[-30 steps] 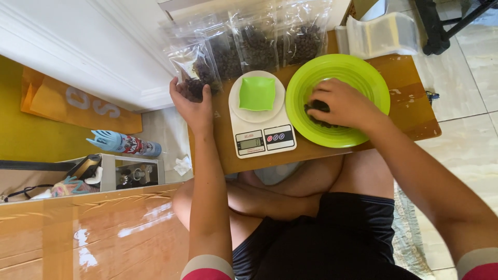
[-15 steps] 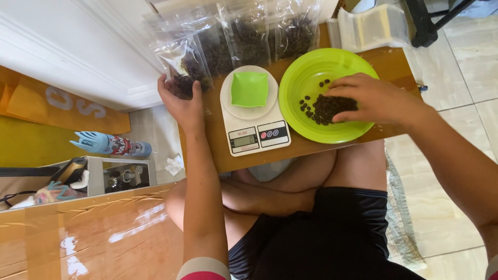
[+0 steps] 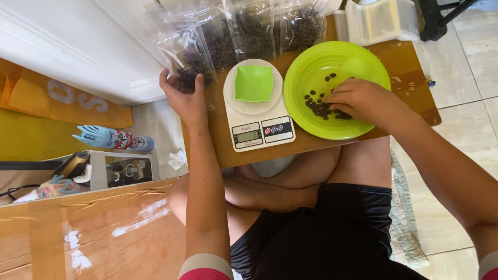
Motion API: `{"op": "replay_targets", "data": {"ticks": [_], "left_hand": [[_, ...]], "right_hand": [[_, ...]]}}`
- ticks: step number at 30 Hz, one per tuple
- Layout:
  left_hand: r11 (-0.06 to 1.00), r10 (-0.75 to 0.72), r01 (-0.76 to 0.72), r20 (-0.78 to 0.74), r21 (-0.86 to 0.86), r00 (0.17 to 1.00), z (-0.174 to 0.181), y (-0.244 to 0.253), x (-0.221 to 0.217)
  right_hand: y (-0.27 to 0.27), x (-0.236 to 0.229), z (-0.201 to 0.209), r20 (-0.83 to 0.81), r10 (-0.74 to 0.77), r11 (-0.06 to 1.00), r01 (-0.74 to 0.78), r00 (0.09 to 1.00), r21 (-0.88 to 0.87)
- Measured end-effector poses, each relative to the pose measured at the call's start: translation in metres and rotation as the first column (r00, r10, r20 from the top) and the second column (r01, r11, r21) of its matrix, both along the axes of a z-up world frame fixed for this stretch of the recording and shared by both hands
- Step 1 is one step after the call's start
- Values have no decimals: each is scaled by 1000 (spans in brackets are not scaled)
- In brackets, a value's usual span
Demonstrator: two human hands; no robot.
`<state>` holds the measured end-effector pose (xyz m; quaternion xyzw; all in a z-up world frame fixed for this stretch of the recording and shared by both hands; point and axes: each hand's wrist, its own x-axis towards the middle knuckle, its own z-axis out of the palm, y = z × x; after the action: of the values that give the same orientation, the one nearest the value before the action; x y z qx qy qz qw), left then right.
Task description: The person weighs coffee beans by hand, transferring them from a plate into a bag on a digital scale, then removing excess beans from the bag and returning them to the plate to achieve the target weight.
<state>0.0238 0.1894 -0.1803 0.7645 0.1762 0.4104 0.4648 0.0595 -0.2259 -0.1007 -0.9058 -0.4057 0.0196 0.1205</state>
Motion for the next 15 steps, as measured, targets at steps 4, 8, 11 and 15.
{"op": "replay_targets", "data": {"ticks": [4,8,11,15], "left_hand": [[999,37,-37,-57,14,998,1,-1,-1],[999,35,-35,-41,10,999,3,-2,-1],[1000,19,-19,-25,-2,1000,0,-1,0],[1000,23,-23,3,-10,1000,-2,0,0]], "right_hand": [[3,-3,10,1,-53,999,53,999,-15],[8,-4,28,-224,-163,963,204,961,178],[17,-3,41,-531,-255,821,471,808,323],[5,24,3,-941,137,402,851,309,338]]}}
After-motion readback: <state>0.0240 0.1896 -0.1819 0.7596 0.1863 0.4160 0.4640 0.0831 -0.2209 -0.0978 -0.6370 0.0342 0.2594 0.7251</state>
